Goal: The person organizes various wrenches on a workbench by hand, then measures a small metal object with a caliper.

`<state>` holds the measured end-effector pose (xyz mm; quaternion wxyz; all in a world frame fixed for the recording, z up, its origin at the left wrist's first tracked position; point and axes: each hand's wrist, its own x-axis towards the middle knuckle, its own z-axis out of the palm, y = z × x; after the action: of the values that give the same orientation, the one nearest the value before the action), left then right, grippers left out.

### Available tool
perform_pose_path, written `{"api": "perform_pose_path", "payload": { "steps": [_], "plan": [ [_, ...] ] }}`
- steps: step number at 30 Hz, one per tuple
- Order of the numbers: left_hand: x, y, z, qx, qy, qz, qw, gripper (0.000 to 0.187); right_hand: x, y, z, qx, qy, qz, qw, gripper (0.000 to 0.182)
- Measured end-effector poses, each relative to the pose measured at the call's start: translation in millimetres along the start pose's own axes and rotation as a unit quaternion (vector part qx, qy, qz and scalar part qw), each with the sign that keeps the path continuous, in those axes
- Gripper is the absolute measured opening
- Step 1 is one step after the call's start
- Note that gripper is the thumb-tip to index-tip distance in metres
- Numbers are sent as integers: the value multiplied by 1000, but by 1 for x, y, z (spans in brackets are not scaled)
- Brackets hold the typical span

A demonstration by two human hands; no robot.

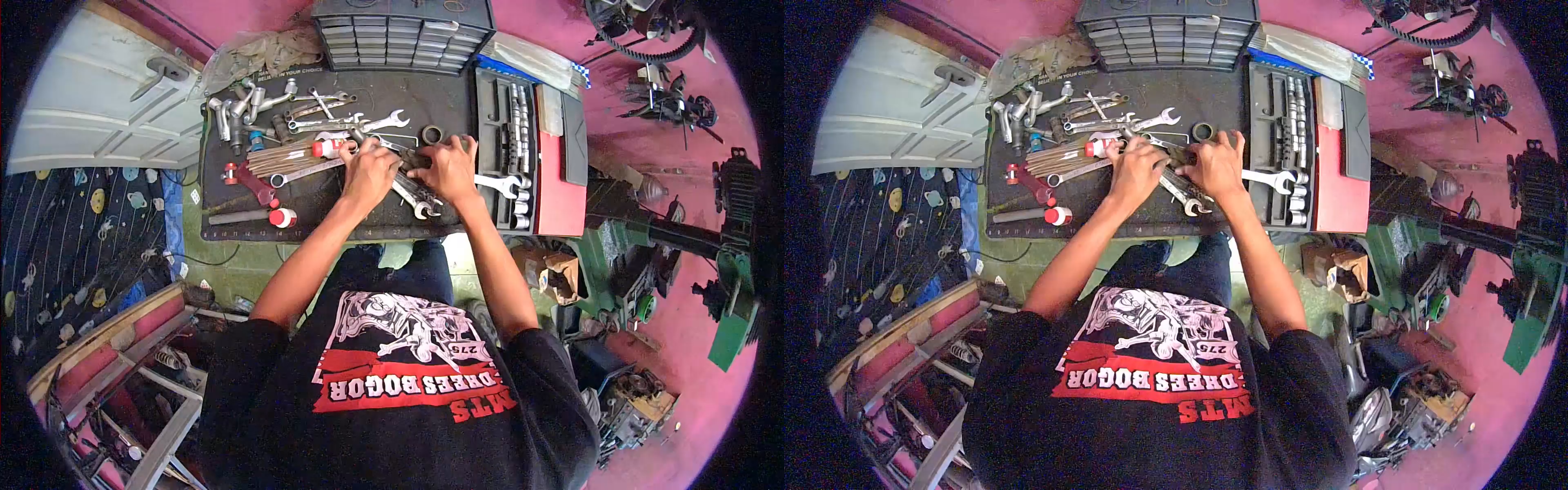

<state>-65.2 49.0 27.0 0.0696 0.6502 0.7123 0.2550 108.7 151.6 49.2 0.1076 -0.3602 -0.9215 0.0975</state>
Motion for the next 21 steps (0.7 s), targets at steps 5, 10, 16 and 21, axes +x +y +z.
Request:
{"api": "perform_pose_path", "payload": {
  "steps": [5, 10, 16, 21],
  "plan": [
    [15, 3, -4, -52, -32, 24, 998, 29, -4, 4, -1, 17, 29, -25, 999, 44],
    [27, -4, 7, -41, -66, 55, 995, 40, -4, 11, 4, 57, -4, 2, 998, 32],
    [61, -9, 3, -48, -88, 99, 990, 26, 8, 24, -1, 100, 33, 15, 994, 24],
    [110, 3, -12, -60, -53, 102, 992, 12, 39, 33, -35, 36, 88, -16, 995, 21]
  ]
}}
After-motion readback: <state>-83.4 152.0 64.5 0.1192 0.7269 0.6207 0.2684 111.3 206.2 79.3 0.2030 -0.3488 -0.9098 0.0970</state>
